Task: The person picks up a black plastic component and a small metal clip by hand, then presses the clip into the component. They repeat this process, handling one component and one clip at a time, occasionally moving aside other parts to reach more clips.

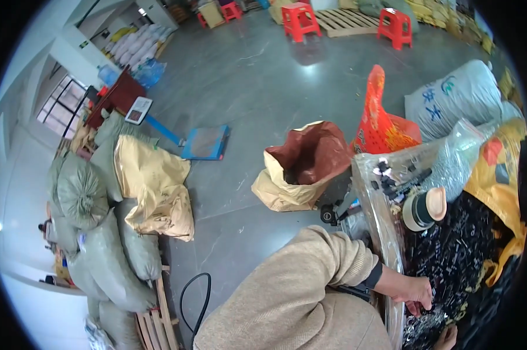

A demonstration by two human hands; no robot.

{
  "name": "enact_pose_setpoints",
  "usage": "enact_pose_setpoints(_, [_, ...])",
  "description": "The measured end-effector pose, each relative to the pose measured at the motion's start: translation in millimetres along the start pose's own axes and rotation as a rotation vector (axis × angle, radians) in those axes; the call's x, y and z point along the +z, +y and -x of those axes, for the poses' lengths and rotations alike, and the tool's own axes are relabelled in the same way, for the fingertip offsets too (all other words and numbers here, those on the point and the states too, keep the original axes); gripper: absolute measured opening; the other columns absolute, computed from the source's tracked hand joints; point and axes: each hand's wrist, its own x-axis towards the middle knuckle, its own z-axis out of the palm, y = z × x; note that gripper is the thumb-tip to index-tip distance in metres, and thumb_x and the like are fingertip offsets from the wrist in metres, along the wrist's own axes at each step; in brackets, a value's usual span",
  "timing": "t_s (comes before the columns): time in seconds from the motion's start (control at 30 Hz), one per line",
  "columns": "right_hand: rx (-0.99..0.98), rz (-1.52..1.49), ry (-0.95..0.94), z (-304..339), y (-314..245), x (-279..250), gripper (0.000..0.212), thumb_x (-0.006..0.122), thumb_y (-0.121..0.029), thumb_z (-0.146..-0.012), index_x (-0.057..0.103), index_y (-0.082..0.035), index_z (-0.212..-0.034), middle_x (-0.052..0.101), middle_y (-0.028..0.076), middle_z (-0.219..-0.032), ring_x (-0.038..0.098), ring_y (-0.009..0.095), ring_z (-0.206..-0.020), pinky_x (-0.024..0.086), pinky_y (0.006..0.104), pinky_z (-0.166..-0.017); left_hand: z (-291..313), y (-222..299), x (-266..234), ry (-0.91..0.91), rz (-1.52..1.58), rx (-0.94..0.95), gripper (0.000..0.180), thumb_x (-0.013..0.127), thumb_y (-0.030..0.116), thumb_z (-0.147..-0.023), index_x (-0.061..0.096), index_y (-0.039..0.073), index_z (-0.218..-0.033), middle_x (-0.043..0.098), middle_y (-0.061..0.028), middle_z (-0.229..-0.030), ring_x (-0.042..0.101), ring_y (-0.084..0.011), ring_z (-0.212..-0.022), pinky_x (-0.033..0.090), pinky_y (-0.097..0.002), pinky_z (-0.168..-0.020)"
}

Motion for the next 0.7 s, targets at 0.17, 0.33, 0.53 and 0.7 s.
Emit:
enact_pose_setpoints(0.17, [-0.031, -0.262, -0.027, -73.0, -98.5, -1.2, 0.013, 0.055, -0.012, -0.083, 0.060, 0.000, -0.086, 0.058, 0.010, -0.075, 0.051, 0.018, -0.058, 0.043, 0.0290, -0.055, 61.3, 20.9, -24.5, 0.228, 0.006, 0.259, 0.012, 0.063, 0.006, -0.069, 0.053, 0.000, -0.073, 0.055, -0.0083, -0.059, 0.058, -0.0217, -0.048, 0.049, -0.0308, -0.044])
enact_pose_setpoints(0.33, [-0.064, -0.683, -0.098, -150.3, -180.5, 35.6, 0.016, 0.053, -0.009, -0.084, 0.059, 0.002, -0.094, 0.059, 0.012, -0.088, 0.054, 0.021, -0.074, 0.045, 0.0302, -0.068, 102.0, 71.1, -63.7, 0.379, -0.037, 0.472, 0.013, 0.062, 0.007, -0.070, 0.054, -0.001, -0.077, 0.056, -0.0079, -0.062, 0.058, -0.0208, -0.051, 0.049, -0.0301, -0.048])
enact_pose_setpoints(0.53, [-0.017, -0.850, -0.402, -171.5, -161.3, 85.3, 0.011, 0.052, -0.005, -0.080, 0.054, 0.003, -0.086, 0.055, 0.010, -0.078, 0.050, 0.017, -0.067, 0.041, 0.0274, -0.061, 113.8, 102.8, -105.4, 0.394, -0.105, 0.512, 0.022, 0.060, 0.017, -0.074, 0.058, 0.000, -0.088, 0.058, -0.0035, -0.073, 0.057, -0.0111, -0.063, 0.047, -0.0223, -0.058])
enact_pose_setpoints(0.7, [-0.116, -1.014, -0.361, -195.8, -169.3, 182.9, 0.004, 0.056, 0.001, -0.071, 0.051, 0.001, -0.071, 0.048, 0.003, -0.067, 0.044, 0.009, -0.061, 0.036, 0.0218, -0.054, 136.3, 119.2, -128.5, 0.626, -0.204, 0.543, 0.032, 0.056, 0.017, -0.078, 0.053, -0.004, -0.103, 0.059, -0.0067, -0.091, 0.057, -0.0122, -0.079, 0.046, -0.0234, -0.071])
